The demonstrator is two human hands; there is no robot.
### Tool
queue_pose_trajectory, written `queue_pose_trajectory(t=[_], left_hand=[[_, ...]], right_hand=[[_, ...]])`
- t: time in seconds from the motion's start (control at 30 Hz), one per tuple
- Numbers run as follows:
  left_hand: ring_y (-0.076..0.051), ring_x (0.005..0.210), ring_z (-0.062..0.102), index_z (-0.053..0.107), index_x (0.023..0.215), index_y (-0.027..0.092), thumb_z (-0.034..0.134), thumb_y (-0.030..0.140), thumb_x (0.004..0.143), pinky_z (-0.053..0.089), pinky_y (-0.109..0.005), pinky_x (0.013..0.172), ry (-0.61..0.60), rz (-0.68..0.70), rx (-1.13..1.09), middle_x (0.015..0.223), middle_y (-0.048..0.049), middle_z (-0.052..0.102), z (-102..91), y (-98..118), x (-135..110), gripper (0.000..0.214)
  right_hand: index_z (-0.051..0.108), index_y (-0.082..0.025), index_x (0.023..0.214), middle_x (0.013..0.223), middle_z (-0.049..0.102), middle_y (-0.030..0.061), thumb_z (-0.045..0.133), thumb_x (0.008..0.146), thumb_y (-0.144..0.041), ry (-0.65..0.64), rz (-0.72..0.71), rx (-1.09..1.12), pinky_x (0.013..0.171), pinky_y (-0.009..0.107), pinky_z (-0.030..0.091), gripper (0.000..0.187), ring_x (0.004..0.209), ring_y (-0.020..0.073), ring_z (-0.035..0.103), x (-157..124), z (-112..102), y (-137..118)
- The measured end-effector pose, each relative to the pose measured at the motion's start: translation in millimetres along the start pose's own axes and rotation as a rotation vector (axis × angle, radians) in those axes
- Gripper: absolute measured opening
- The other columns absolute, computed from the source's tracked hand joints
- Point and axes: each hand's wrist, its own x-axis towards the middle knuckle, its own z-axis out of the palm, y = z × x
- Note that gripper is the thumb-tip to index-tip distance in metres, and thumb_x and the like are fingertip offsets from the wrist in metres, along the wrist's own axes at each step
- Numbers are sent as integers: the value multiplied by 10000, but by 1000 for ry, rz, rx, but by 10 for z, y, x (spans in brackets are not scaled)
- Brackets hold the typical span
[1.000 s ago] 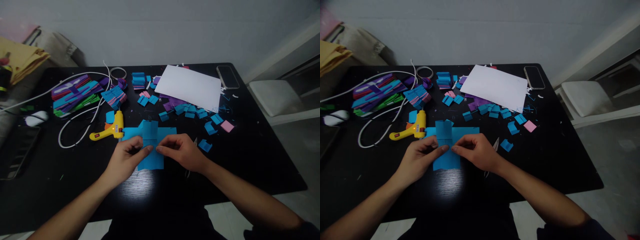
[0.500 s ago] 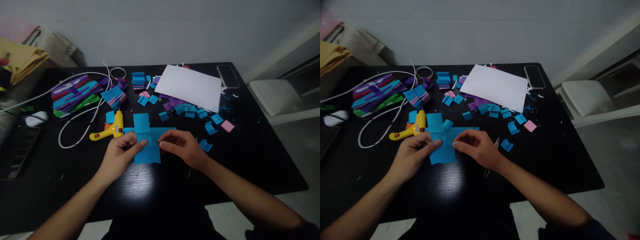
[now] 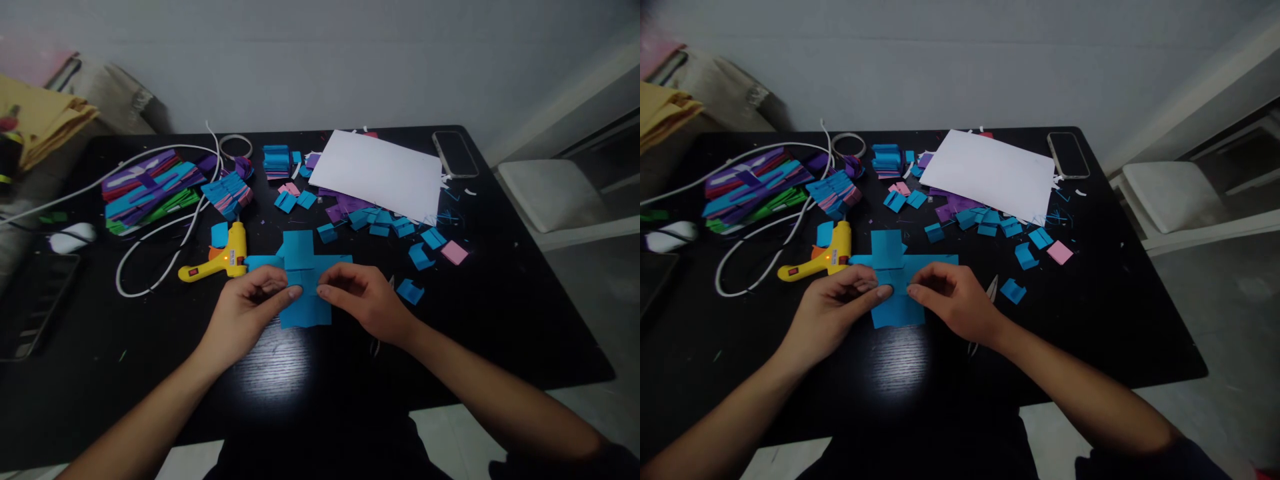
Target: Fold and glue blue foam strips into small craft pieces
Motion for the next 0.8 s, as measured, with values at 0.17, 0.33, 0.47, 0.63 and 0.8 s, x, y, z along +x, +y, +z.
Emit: queue_pose_trajectory(t=[0.17,0.33,0.47,0.63,0.8], left_hand=[[-157,829,658,754,790,229,805,193,832,537,-284,793,28,196,179,858,5,708,-56,-18,-19,76],[-172,850,661,819,957,309,745,129,886,546,-323,798,172,672,567,929,-8,690,-130,-38,-81,207],[-164,759,653,806,981,229,738,77,885,533,-319,706,167,1009,798,843,-21,683,-105,-54,-94,192],[-197,801,660,785,1002,208,691,102,890,525,-354,727,84,1041,836,893,-48,689,-50,-85,-97,181],[-251,1036,620,691,1057,209,662,131,837,521,-422,921,208,775,638,1100,-80,625,-94,-73,-110,235]], right_hand=[[743,-201,897,904,724,28,777,867,-338,112,-107,-47,836,318,539,145,886,182,669,16,2,11],[693,-185,864,823,670,8,770,877,-438,231,-22,24,781,295,539,266,796,154,646,49,-34,-3],[701,-165,798,753,664,-3,812,825,-503,-29,217,223,695,271,540,356,704,131,635,39,-11,-13],[693,-193,748,670,620,-65,921,706,-286,9,162,258,662,230,507,250,641,95,593,37,29,11],[765,-193,855,818,737,-4,851,768,-266,35,61,-24,743,295,523,143,766,155,671,45,-13,44]])
